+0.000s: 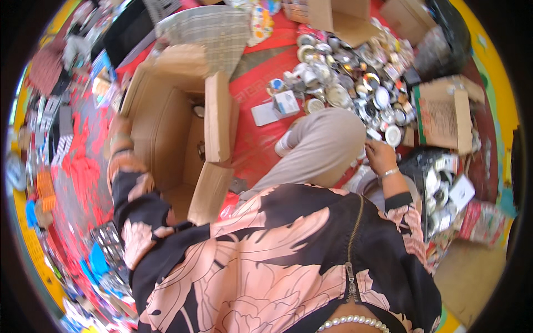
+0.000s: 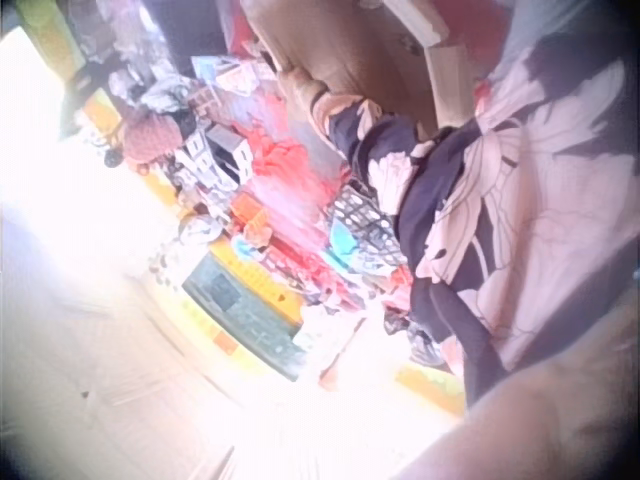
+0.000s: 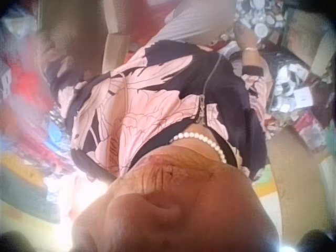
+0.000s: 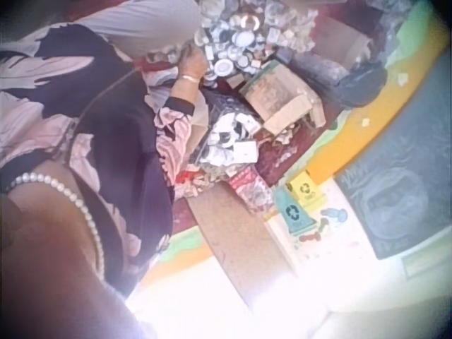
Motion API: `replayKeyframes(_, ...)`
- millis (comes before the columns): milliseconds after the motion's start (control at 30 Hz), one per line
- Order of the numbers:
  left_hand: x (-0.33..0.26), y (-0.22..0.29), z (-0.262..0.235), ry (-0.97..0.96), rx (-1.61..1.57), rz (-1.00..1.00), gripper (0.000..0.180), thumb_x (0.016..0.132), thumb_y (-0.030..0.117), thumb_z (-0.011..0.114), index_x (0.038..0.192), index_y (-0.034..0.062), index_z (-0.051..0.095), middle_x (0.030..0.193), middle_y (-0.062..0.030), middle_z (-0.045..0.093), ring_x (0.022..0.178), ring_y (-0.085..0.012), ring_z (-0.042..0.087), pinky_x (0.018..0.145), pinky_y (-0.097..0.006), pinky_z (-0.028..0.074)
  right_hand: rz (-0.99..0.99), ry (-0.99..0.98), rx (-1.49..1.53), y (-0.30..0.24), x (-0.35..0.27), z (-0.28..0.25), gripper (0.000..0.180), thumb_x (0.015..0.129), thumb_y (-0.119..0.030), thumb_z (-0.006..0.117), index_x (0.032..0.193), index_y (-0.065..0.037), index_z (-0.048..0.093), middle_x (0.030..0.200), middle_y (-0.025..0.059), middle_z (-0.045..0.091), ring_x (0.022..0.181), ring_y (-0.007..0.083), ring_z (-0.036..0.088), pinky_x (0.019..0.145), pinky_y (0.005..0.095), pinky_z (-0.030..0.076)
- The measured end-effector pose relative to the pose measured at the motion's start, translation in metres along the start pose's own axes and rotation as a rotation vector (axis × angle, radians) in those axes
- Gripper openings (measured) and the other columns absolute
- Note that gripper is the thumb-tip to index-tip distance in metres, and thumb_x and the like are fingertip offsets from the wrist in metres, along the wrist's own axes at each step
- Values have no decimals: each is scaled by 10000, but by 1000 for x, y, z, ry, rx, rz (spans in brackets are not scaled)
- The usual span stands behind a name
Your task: The person picks up and wipes a lighting fixture with a cloth, then places it into a cardboard box after moving other boxes aside.
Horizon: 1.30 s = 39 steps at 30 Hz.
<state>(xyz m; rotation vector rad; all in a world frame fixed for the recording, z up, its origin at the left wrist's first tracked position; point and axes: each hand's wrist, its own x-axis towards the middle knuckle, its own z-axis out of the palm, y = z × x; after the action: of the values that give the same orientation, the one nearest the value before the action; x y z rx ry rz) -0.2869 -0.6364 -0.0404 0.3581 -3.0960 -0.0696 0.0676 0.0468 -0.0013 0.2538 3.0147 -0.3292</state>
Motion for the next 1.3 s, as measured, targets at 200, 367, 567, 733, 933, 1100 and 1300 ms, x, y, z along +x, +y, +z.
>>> replayKeyframes(200, -56, 48, -48, 30, 192, 74, 480, 740, 283, 638, 1123, 25, 505, 1142, -237, 516, 1100, -364, 461, 910, -431, 379, 49, 119, 362, -2, -14, -18, 223, 760, -210, 555, 900, -70, 657, 843, 144, 638, 744, 300, 620, 661, 350, 487)
replayKeyframes(367, -65, 119, -83, 373, 215, 297, 610, 712, 273, 686, 1211, 10, 456, 1197, -217, 474, 1160, -348, 396, 978, -396, 319, 157, 179, 574, 14, -34, -26, 209, 764, -170, 566, 913, -51, 653, 841, 125, 651, 713, 242, 634, 659, 300, 487)
replayKeyframes(567, -84, 333, -100, 304, -439, 706, 365, 738, 185, 654, 1033, -12, 570, 1056, -183, 563, 1029, -341, 506, 899, -386, 393, 412, 204, 1163, 8, -45, -48, 201, 798, -76, 540, 945, 30, 627, 759, 70, 631, 691, 110, 589, 638, 234, 466)
replayKeyframes(733, -86, 517, -16, -432, -1002, 541, 555, 754, 411, 622, 1030, -68, 573, 1021, -248, 592, 986, -320, 566, 867, -356, 424, 453, 192, 1237, 7, -41, -55, 182, 790, -50, 552, 930, 40, 627, 760, 63, 631, 704, 100, 582, 651, 230, 466)
replayKeyframes(933, -23, 738, 105, -618, -716, 329, 572, 817, 394, 549, 1148, -72, 515, 1065, -165, 565, 980, -213, 533, 807, -332, 418, 537, 208, 1148, 29, -30, -69, 178, 788, -37, 566, 944, 16, 634, 798, 83, 645, 725, 106, 593, 666, 230, 467)
replayKeyframes(1100, 84, 807, 195, -440, -452, 355, 713, 761, 541, 498, 1195, -25, 492, 1232, -215, 483, 1182, -305, 439, 966, -351, 354, 657, 207, 1248, 59, -12, -86, 175, 791, -21, 560, 942, 39, 625, 817, 102, 642, 753, 120, 603, 676, 242, 473)
replayKeyframes(1300, 70, 844, 168, -450, -624, 193, 610, 842, 478, 331, 1231, 27, 462, 1263, -223, 430, 1204, -310, 398, 988, -379, 319, 852, 275, 1351, 77, -2, -84, 165, 807, 13, 510, 924, 66, 614, 776, 110, 626, 726, 157, 600, 690, 269, 480)
